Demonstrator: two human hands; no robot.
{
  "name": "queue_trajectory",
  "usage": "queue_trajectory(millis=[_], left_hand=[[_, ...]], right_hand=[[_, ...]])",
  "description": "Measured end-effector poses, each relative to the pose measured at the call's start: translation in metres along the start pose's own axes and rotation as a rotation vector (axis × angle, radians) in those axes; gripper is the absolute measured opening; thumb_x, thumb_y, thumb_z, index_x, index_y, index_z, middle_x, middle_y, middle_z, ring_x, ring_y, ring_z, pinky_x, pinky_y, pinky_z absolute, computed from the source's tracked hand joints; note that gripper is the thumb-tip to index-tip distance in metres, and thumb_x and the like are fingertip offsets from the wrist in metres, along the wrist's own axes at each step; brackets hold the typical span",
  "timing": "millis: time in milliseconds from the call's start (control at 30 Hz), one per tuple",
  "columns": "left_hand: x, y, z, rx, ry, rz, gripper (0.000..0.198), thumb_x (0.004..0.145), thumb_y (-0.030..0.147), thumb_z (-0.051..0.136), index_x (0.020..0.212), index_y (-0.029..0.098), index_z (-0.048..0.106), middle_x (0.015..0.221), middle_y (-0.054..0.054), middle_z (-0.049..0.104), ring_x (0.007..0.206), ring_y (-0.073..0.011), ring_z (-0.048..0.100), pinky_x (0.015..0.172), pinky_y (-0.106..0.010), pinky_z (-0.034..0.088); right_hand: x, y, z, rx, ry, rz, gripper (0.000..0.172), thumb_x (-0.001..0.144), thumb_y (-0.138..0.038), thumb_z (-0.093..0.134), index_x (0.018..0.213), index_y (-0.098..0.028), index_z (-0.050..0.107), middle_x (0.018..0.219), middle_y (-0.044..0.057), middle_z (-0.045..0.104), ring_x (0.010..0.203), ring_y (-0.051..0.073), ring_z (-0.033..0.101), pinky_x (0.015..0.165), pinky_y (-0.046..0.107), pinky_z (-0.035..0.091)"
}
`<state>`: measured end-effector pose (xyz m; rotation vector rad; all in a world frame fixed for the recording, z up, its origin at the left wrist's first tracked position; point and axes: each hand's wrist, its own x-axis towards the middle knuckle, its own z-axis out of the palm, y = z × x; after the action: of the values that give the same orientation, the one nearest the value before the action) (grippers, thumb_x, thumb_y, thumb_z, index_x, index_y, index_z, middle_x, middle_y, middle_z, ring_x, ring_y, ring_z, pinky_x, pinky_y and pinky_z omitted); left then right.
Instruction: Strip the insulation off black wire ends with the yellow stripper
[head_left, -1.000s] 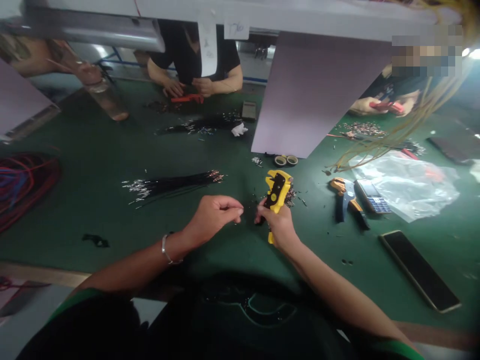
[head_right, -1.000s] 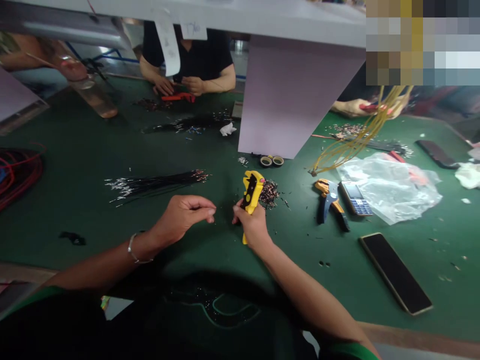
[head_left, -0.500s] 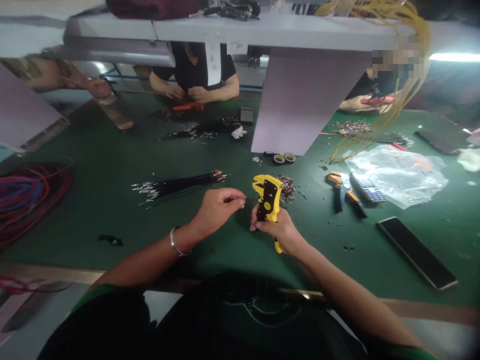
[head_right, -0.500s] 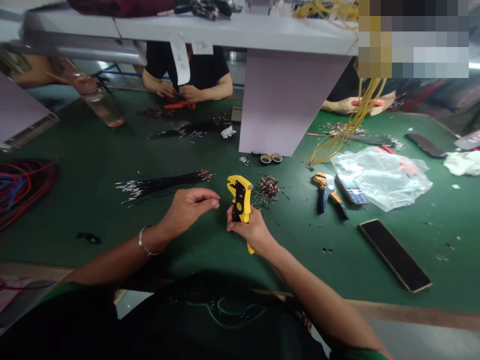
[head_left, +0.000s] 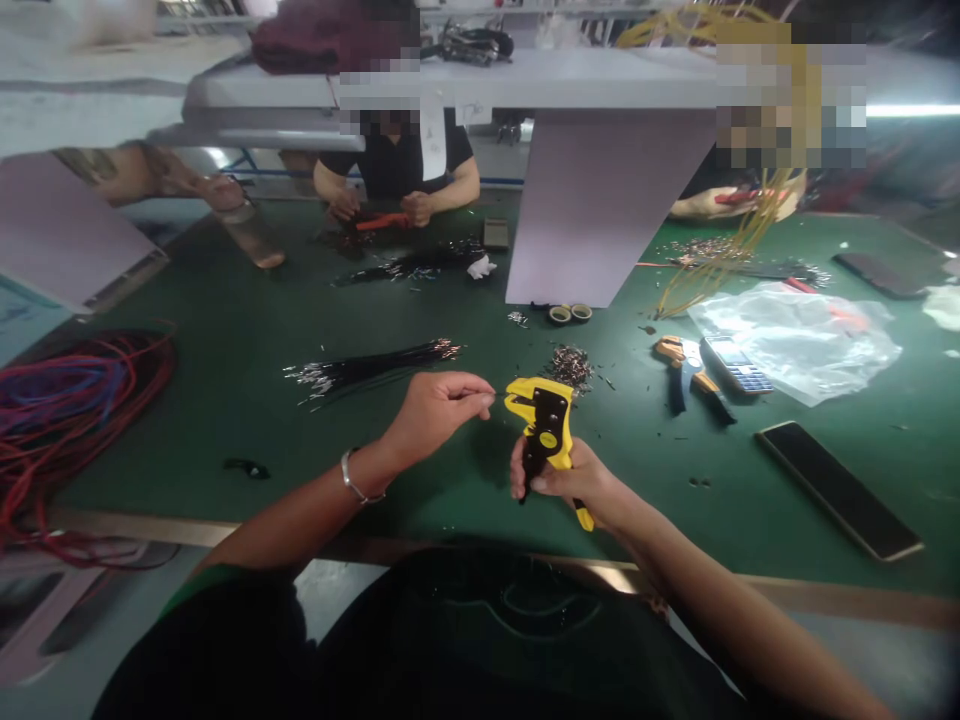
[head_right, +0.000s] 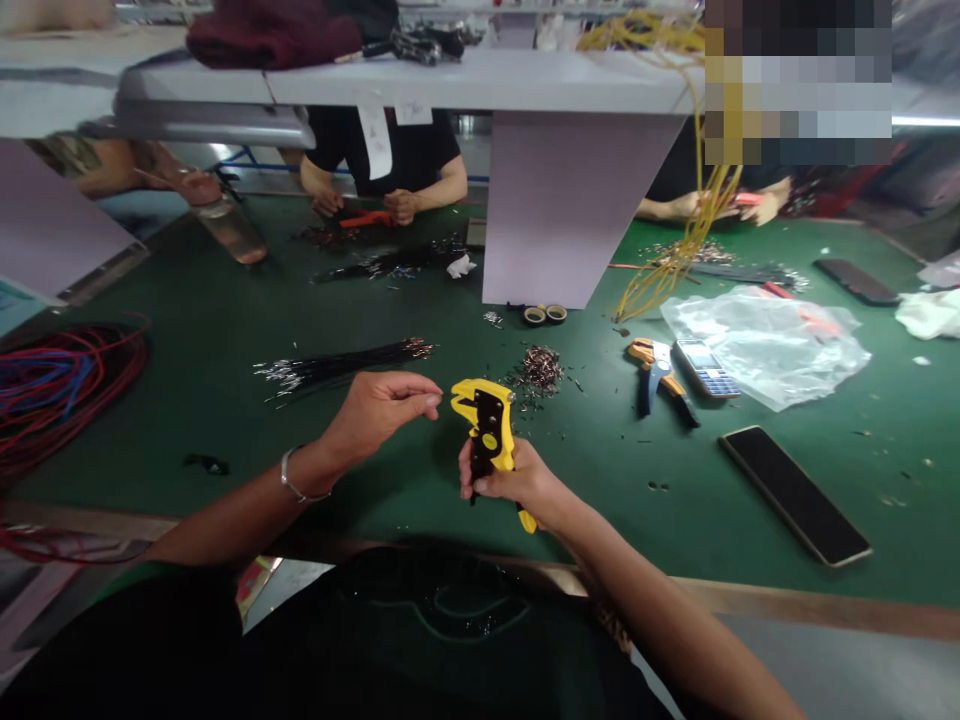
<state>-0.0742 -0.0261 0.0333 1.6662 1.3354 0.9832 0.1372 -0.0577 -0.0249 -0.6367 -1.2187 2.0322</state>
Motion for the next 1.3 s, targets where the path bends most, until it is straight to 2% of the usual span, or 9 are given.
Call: queue_trajectory(millis=[367,633,867,1067,1300], left_hand=[[0.007,-0.001,0.002,0.043,-0.089,0.024,0.012,0.08,0.022,0.064,0.083,0.015,0.074,0.075,-0.002,0.075,0.069,-0.012,0.067,0.065,-0.021,0.049],[0.019,0.003,0.002,0.117,-0.113,0.069,0.011,0.08,0.018,0.063,0.078,0.016,0.073,0.075,-0.001,0.074,0.072,-0.0123,0.067,0.067,-0.021,0.048],[0.025,0.003,0.003,0.125,-0.135,0.03,0.013,0.08,0.016,0.061,0.08,0.017,0.074,0.08,-0.001,0.076,0.076,-0.0134,0.068,0.072,-0.022,0.049],[0.027,-0.002,0.005,0.064,-0.133,0.002,0.012,0.079,0.016,0.062,0.078,0.017,0.074,0.076,0.0,0.075,0.072,-0.0118,0.067,0.067,-0.02,0.049],[0.026,-0.001,0.005,0.038,-0.122,-0.028,0.012,0.079,0.017,0.062,0.079,0.017,0.074,0.075,0.0,0.075,0.07,-0.0122,0.067,0.067,-0.021,0.05]], right_hand=[[0.007,-0.009,-0.013,-0.028,-0.079,0.051,0.03,0.069,-0.028,0.078,0.091,-0.012,0.064,0.074,0.004,0.066,0.068,0.018,0.061,0.069,0.035,0.05],[0.014,-0.012,-0.023,0.01,-0.129,0.068,0.029,0.07,-0.028,0.076,0.091,-0.012,0.065,0.075,0.005,0.067,0.069,0.018,0.061,0.068,0.034,0.05],[0.018,-0.009,-0.03,0.021,-0.146,0.058,0.029,0.071,-0.03,0.077,0.089,-0.011,0.066,0.074,0.005,0.067,0.068,0.018,0.061,0.069,0.034,0.05],[0.017,-0.003,-0.037,0.029,-0.159,0.079,0.029,0.073,-0.028,0.075,0.096,-0.012,0.065,0.078,0.006,0.067,0.072,0.019,0.061,0.072,0.036,0.051],[0.016,-0.003,-0.036,0.035,-0.168,0.072,0.028,0.072,-0.03,0.076,0.092,-0.012,0.066,0.077,0.005,0.067,0.071,0.019,0.061,0.071,0.035,0.051]])
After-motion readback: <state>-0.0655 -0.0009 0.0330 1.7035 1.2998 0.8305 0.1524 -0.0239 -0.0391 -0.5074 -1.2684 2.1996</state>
